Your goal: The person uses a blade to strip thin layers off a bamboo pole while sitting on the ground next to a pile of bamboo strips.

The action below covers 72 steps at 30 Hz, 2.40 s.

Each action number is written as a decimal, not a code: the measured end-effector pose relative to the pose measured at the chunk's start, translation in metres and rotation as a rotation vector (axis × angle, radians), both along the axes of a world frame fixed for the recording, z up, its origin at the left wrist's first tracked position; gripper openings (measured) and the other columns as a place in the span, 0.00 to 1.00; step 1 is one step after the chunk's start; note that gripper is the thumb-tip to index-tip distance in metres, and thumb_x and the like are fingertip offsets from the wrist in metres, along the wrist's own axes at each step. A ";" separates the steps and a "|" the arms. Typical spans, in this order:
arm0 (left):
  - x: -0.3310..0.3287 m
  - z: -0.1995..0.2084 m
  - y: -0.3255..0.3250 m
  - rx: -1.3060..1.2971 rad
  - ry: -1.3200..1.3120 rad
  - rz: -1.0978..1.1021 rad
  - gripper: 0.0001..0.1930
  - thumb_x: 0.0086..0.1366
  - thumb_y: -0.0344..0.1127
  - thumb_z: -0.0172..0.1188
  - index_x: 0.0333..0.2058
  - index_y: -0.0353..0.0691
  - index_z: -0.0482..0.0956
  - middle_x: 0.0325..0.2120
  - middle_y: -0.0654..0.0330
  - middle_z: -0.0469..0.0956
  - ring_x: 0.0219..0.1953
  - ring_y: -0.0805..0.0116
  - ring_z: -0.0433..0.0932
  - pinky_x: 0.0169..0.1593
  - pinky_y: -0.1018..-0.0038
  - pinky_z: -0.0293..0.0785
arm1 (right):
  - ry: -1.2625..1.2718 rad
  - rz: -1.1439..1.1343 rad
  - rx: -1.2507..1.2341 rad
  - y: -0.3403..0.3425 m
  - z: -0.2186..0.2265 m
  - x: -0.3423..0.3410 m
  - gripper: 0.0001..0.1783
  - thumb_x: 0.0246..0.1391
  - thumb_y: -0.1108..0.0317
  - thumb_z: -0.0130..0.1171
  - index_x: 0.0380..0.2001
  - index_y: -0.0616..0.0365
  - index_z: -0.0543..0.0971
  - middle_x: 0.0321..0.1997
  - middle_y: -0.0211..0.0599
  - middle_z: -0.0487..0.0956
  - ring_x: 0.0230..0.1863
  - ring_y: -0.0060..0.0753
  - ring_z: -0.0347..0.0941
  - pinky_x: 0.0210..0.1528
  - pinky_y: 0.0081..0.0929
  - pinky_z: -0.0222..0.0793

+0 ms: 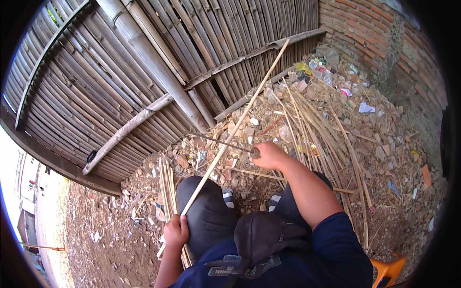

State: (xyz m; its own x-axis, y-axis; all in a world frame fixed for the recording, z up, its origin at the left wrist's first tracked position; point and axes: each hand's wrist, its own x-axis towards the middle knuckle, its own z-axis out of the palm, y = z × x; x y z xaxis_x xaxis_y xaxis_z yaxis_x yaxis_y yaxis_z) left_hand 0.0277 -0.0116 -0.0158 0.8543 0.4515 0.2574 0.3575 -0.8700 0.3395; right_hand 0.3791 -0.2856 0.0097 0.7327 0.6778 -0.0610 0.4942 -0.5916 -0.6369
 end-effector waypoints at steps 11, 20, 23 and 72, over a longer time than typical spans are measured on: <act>0.001 0.002 -0.001 -0.028 0.021 0.017 0.20 0.74 0.45 0.50 0.24 0.37 0.69 0.16 0.41 0.73 0.21 0.34 0.75 0.27 0.46 0.69 | -0.022 0.011 -0.001 -0.001 0.000 -0.001 0.25 0.51 0.54 0.66 0.48 0.58 0.82 0.43 0.53 0.84 0.48 0.56 0.81 0.52 0.44 0.76; 0.000 -0.002 0.001 0.026 0.019 0.015 0.18 0.72 0.43 0.53 0.25 0.39 0.70 0.16 0.44 0.74 0.20 0.38 0.76 0.25 0.48 0.71 | -0.035 -0.001 -0.001 0.000 -0.001 -0.001 0.24 0.50 0.55 0.67 0.48 0.56 0.83 0.41 0.51 0.84 0.46 0.54 0.81 0.50 0.45 0.77; -0.001 0.000 -0.001 0.067 0.016 0.015 0.18 0.72 0.43 0.53 0.25 0.39 0.70 0.16 0.44 0.75 0.19 0.38 0.76 0.25 0.47 0.71 | -0.084 0.045 -0.051 0.000 0.004 -0.002 0.23 0.50 0.55 0.67 0.48 0.53 0.83 0.38 0.50 0.84 0.44 0.53 0.81 0.48 0.46 0.77; -0.003 0.018 0.001 0.128 0.203 0.061 0.20 0.73 0.49 0.53 0.26 0.41 0.71 0.16 0.45 0.76 0.20 0.39 0.78 0.24 0.48 0.73 | 0.021 -0.006 -0.240 0.013 0.008 -0.002 0.15 0.50 0.64 0.61 0.43 0.55 0.82 0.39 0.49 0.83 0.44 0.50 0.82 0.48 0.46 0.77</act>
